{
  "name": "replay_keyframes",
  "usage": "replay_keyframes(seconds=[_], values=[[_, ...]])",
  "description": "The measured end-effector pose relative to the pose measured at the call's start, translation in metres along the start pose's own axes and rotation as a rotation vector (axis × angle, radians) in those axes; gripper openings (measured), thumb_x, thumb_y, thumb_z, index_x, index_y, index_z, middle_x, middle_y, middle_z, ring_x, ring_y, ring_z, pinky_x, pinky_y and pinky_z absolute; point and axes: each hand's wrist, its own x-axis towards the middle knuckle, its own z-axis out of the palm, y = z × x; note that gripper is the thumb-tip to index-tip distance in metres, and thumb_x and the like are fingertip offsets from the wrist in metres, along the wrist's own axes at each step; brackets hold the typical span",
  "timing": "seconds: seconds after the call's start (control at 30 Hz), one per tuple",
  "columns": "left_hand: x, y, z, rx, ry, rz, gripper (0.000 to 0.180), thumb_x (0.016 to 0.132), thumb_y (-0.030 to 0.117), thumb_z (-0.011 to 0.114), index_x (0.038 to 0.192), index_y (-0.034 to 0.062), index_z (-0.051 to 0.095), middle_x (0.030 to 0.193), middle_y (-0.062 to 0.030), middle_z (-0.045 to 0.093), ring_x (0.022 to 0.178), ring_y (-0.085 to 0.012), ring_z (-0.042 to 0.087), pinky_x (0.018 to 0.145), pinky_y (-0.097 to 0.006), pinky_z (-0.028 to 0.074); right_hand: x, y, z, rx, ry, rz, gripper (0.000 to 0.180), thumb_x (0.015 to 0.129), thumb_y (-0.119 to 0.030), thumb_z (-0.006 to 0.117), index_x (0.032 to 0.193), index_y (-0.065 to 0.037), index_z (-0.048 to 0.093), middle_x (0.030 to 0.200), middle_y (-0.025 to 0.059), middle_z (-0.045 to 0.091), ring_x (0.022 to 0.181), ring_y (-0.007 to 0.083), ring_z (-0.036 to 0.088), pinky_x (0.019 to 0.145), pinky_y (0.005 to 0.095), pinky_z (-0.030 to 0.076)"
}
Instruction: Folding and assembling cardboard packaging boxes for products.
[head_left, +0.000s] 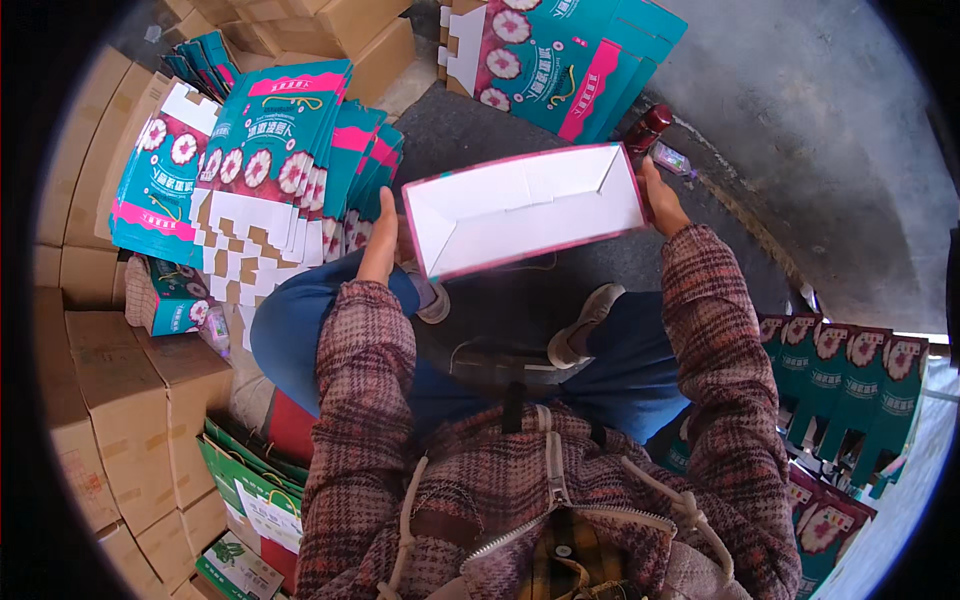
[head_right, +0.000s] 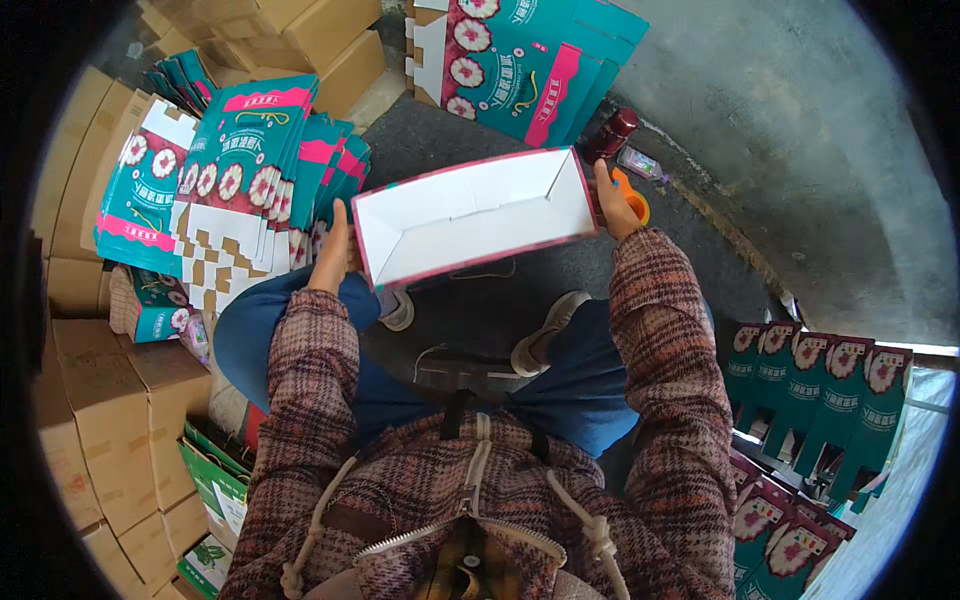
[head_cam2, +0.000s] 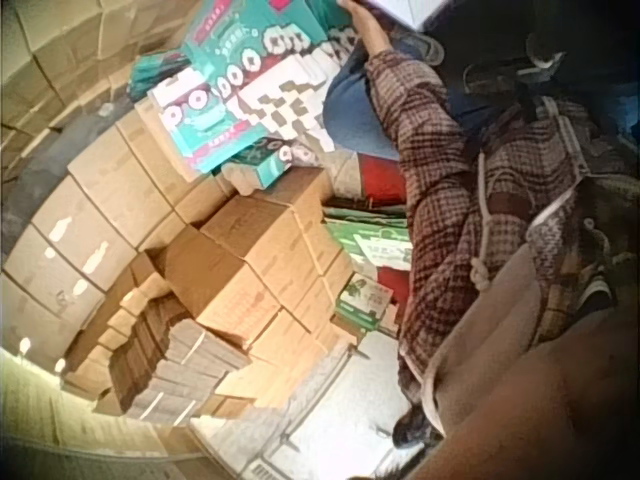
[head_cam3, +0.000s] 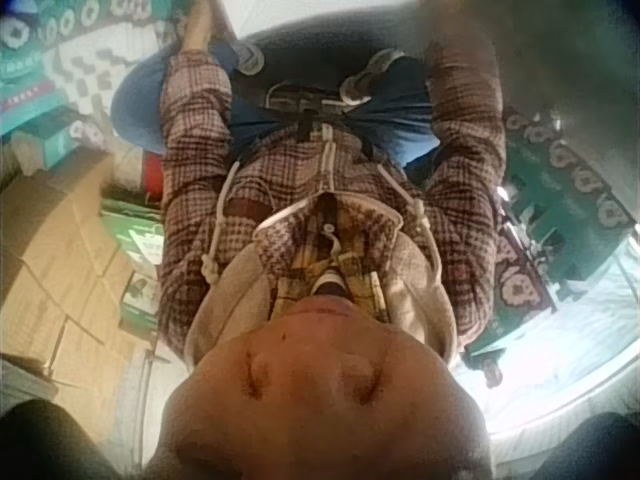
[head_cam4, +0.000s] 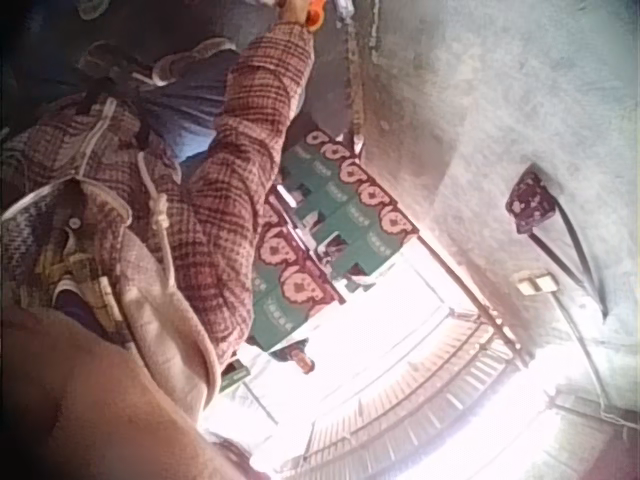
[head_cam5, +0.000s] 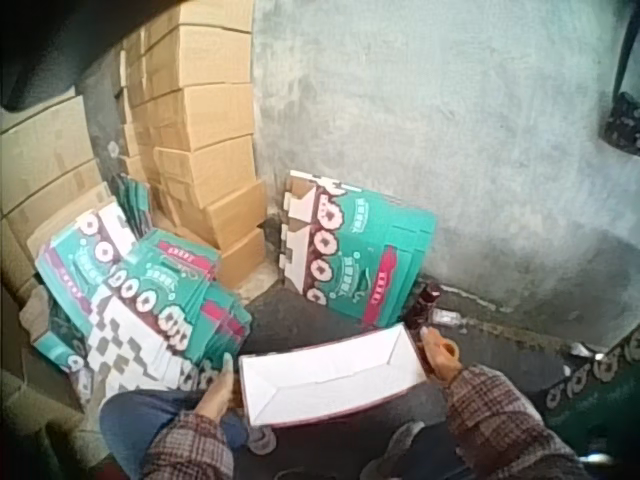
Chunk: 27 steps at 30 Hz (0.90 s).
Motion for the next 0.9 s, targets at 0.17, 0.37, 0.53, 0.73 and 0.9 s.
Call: replay_keyframes(seconds=[0.17,0.37,0.53,0.73,0.9], values=[[0.046,-0.051,-0.021,0.093,-0.230,0.128,0.094,0.084,0.081,0.022,0.131,0.0057,0.053,0.131,-0.0137,0.054,0.119,-0.0293,0.051,0.097,-0.040,0.041,0.016,0.028,0.007,-0.012,-0.164,0.081,0.070,0.091,-0.064,0.041,0.111,0.000,0.060,0.106,0.0133,0.065,0.091,0.0220,0.062,0.082,0.0353,0.048],[0.029,-0.045,0.000,-0.216,-0.321,0.003,0.072,0.090,0.065,0.036,0.128,0.0069,0.055,0.122,-0.0132,0.060,0.106,-0.0275,0.059,0.092,-0.038,0.046,-0.017,0.004,0.017,0.044,-0.120,0.190,0.053,0.094,-0.049,0.051,0.106,0.001,0.062,0.098,0.0112,0.067,0.088,0.0171,0.063,0.082,0.0312,0.050],[0.003,-0.029,0.003,-0.390,-0.295,0.205,0.051,0.088,0.037,0.054,0.125,0.0022,0.055,0.113,-0.0110,0.062,0.104,-0.0238,0.060,0.091,-0.034,0.047,-0.039,-0.027,0.011,0.242,-0.244,-0.178,0.041,0.094,-0.032,0.053,0.119,0.001,0.055,0.105,0.0098,0.066,0.094,0.0193,0.065,0.089,0.0288,0.049],[-0.032,-0.005,0.024,-0.409,-0.142,0.524,0.056,0.095,0.046,0.046,0.131,0.0041,0.048,0.123,-0.0069,0.057,0.109,-0.0187,0.055,0.092,-0.031,0.042,-0.042,-0.037,0.000,0.043,-0.034,-0.134,0.073,0.094,-0.064,0.033,0.137,-0.007,0.044,0.138,0.0130,0.046,0.122,0.0244,0.046,0.103,0.0428,0.036],[0.020,-0.055,-0.009,-0.295,-0.092,0.269,0.074,0.092,0.064,0.038,0.134,0.0042,0.047,0.121,-0.0077,0.057,0.109,-0.0196,0.054,0.091,-0.034,0.043,-0.025,0.010,0.006,-0.094,-0.040,-0.342,0.066,0.094,-0.055,0.042,0.137,-0.004,0.043,0.128,0.0143,0.053,0.115,0.0224,0.054,0.094,0.0374,0.044]])
